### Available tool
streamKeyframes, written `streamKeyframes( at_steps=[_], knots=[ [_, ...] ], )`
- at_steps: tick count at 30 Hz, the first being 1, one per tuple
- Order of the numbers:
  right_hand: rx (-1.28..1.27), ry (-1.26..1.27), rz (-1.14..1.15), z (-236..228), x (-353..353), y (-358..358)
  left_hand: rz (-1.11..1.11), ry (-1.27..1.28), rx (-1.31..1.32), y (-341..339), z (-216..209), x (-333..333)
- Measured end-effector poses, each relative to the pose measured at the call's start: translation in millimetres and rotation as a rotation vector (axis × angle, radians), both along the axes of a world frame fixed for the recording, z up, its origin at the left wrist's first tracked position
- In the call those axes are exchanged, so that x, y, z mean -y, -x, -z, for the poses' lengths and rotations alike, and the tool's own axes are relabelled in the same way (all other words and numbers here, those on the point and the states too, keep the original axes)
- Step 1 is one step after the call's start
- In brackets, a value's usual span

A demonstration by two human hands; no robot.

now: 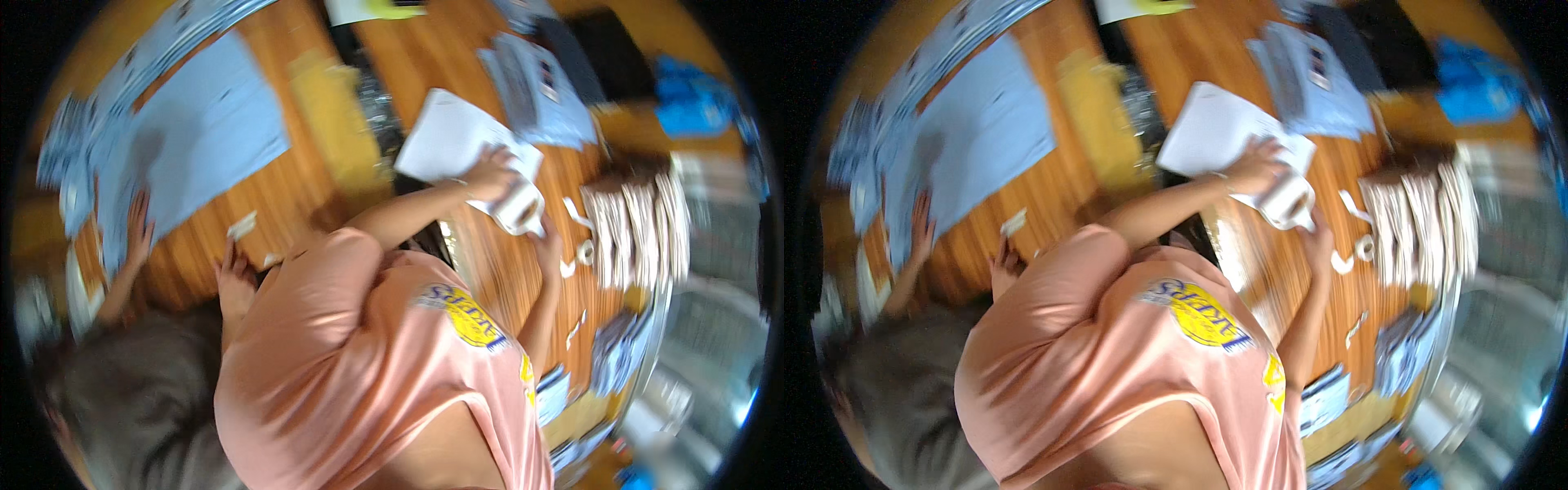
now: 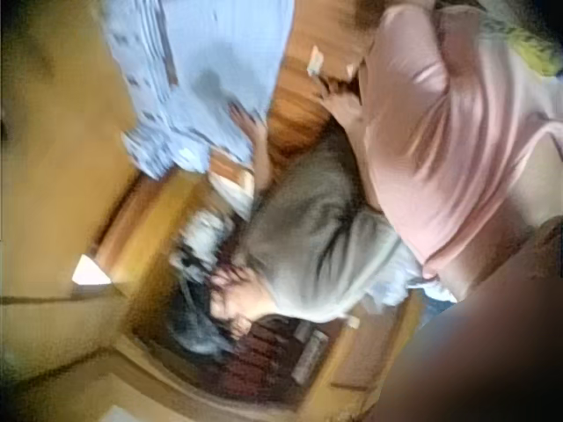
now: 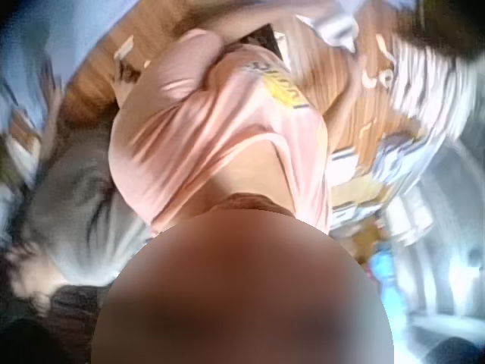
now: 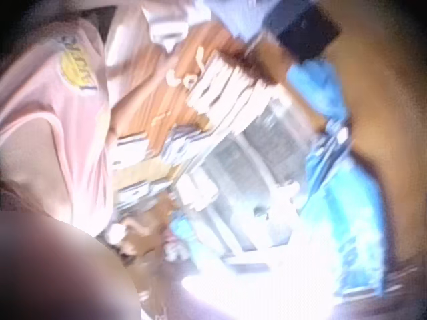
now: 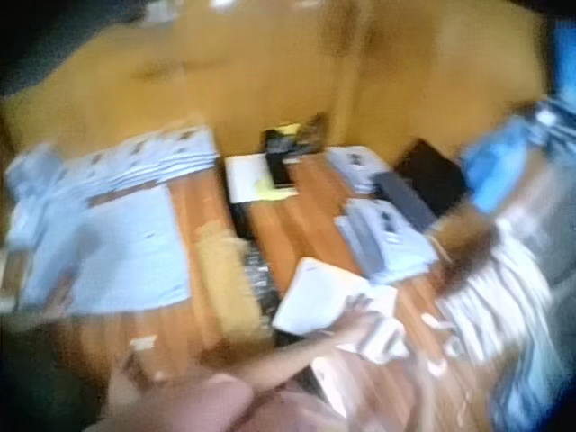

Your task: The person wraps folded shirts in plastic, ties them with white ribbons, and stacks the finished packages. They also write in a notebook and handle a tape dispenser and scissors during the process.

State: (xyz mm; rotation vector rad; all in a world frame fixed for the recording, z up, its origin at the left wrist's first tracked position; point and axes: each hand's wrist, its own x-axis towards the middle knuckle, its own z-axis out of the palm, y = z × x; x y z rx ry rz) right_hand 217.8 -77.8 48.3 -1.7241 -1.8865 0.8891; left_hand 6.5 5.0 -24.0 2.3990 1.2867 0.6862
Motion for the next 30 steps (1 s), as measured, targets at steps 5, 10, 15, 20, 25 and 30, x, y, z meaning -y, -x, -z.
streamKeyframes(
  at_steps=[5, 10, 15, 20, 25, 30],
  knots=[
    [0.294, -0.147, 0.133, 16, 0, 19, 0.004, 0.081, 0.428, 13, 15, -20],
    [0.098, -0.326, 0.482, 9, 79, -30, 0.013, 0.086, 0.575, 14, -32, -5],
    [-0.392, -0.163, 0.892, -22, 183, -75, 0.152, -0.08, 0.81, -51, -87, 53],
    [-0.588, -0.151, 1.039, -57, 240, -119, 0.551, 0.017, 0.549, -150, -94, 111],
    [-0.636, -0.297, 1.083, -70, 280, -180, 0.664, -0.005, -0.071, -231, -68, 154],
    [-0.466, -0.396, 1.042, -70, 329, -258, 0.313, -0.346, 0.078, -201, -35, 143]
  ],
)
